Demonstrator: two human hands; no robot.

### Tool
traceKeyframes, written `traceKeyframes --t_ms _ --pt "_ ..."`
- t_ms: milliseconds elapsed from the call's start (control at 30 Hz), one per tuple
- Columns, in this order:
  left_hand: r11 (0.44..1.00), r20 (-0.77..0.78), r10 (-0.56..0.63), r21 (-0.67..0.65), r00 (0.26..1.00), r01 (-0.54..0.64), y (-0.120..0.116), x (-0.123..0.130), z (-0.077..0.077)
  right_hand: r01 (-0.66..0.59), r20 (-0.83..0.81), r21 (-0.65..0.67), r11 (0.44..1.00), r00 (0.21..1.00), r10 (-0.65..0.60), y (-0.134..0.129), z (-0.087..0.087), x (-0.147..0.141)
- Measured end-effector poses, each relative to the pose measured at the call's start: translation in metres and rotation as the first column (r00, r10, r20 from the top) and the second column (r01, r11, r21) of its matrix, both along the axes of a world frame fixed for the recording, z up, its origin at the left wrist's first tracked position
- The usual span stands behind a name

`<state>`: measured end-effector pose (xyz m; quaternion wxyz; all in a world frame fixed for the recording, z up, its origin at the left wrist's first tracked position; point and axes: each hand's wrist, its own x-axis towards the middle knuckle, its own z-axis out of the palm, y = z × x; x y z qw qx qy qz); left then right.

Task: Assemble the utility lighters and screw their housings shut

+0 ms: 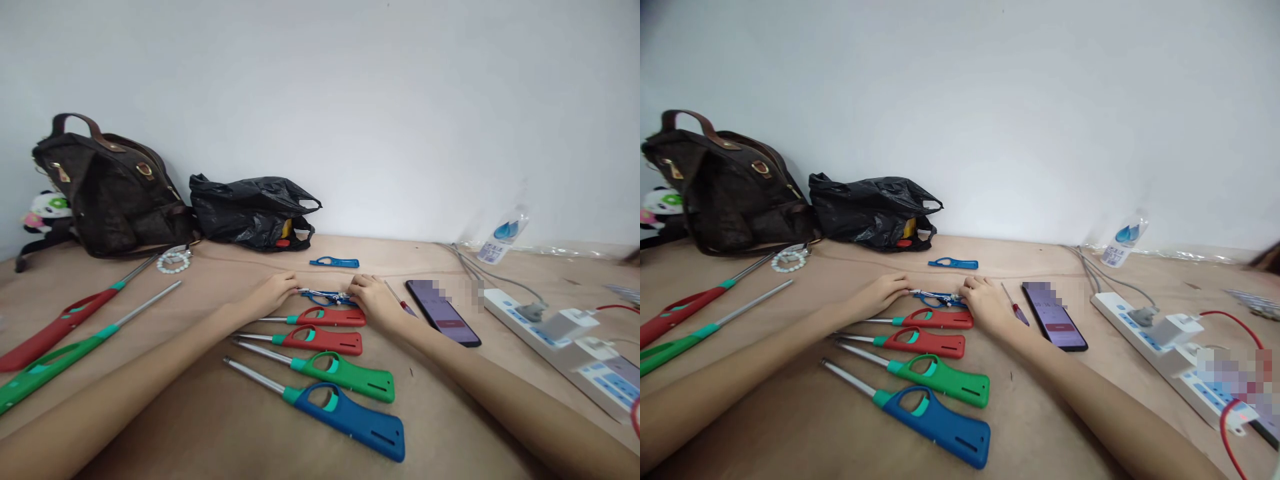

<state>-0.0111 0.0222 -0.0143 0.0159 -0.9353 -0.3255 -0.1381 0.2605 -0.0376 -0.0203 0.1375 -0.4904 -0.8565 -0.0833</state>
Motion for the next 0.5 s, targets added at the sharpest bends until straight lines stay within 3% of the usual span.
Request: traceKeyframes --t_ms 500 --pt "0.999 0.083 -0.036 -0.021 0.996 0.038 -0.01 -0.001 -0.002 -0.018 0.014 0.026 0.999 1.0 0.018 -0.002 -0.004 0.004"
